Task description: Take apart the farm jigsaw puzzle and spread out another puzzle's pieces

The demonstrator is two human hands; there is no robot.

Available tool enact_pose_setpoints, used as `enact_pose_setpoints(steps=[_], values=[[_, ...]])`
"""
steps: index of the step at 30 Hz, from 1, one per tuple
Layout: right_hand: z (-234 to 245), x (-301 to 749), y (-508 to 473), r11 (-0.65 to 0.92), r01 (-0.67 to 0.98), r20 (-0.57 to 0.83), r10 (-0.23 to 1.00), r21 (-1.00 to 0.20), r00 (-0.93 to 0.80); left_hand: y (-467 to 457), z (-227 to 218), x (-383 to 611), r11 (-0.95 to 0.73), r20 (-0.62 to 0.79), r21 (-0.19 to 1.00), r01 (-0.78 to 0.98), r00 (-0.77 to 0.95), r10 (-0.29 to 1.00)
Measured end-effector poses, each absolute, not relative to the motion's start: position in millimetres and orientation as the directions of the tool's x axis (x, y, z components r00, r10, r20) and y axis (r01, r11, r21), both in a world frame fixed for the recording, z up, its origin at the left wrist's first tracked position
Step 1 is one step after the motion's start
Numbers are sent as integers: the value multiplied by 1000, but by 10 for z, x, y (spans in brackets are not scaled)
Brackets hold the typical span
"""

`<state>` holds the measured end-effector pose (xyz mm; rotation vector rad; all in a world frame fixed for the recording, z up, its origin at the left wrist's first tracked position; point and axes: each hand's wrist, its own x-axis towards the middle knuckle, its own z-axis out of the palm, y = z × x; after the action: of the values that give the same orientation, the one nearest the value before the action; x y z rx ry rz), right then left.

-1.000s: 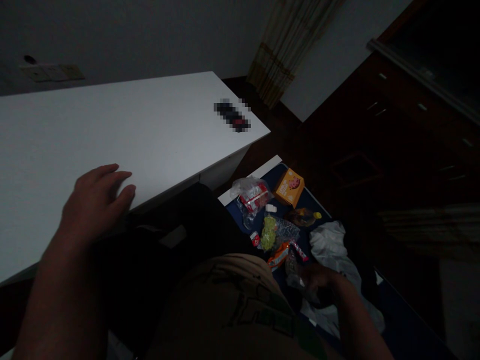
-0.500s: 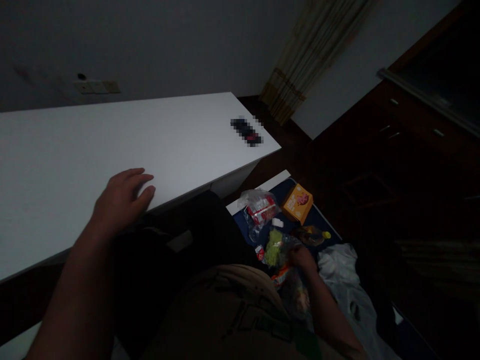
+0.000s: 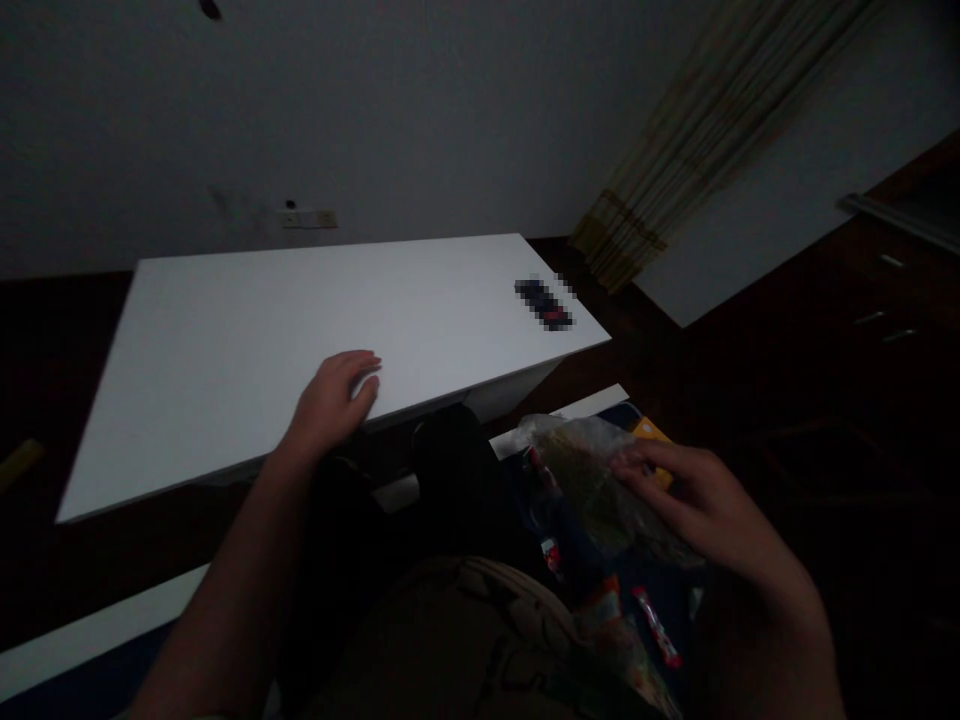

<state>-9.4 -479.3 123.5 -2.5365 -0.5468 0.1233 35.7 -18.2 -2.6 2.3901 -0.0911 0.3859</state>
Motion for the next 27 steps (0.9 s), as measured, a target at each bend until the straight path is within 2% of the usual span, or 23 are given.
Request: enact_pose_setpoints(steps=[2,3,5,7,9,10,12,15,18,21,24,27], values=[[1436,163,-4429,-566,568,278,518,-598,809,-331,1,234,-581,303,793,-183,946,115],[1487,317,-4223,-455,642,388,534,-617,751,-416,15,168,-447,269,876,-182,953,139],[1490,665,-3759,-279,702,533,488,-655,691,-562,39,65,-41,148,989,-143,973,179],[1367,1035,-3240,-122,652,551,434,-748,713,-606,49,43,379,32,920,-105,980,195],[1142,1375,-2710,35,517,473,458,-855,752,-498,43,108,570,-12,804,-171,953,302],[1005,1519,-2463,67,441,415,485,-895,770,-390,35,161,583,-21,781,-227,922,387],[711,1738,-2041,73,351,334,529,-934,780,-112,18,279,494,-37,806,-326,805,592],[307,1902,-1648,9,398,324,600,-917,732,285,12,430,315,-38,909,-275,696,717],[20,1940,-1506,-29,423,326,590,-906,739,485,59,563,208,-18,957,-201,677,736],[-144,1961,-1512,-135,417,286,541,-899,791,511,157,747,150,-9,979,-140,702,712],[-228,2021,-1598,-255,400,272,417,-880,867,499,297,997,44,24,996,-77,712,701],[-281,2090,-1700,-293,360,278,285,-886,917,526,485,1251,-112,110,993,-42,702,704]])
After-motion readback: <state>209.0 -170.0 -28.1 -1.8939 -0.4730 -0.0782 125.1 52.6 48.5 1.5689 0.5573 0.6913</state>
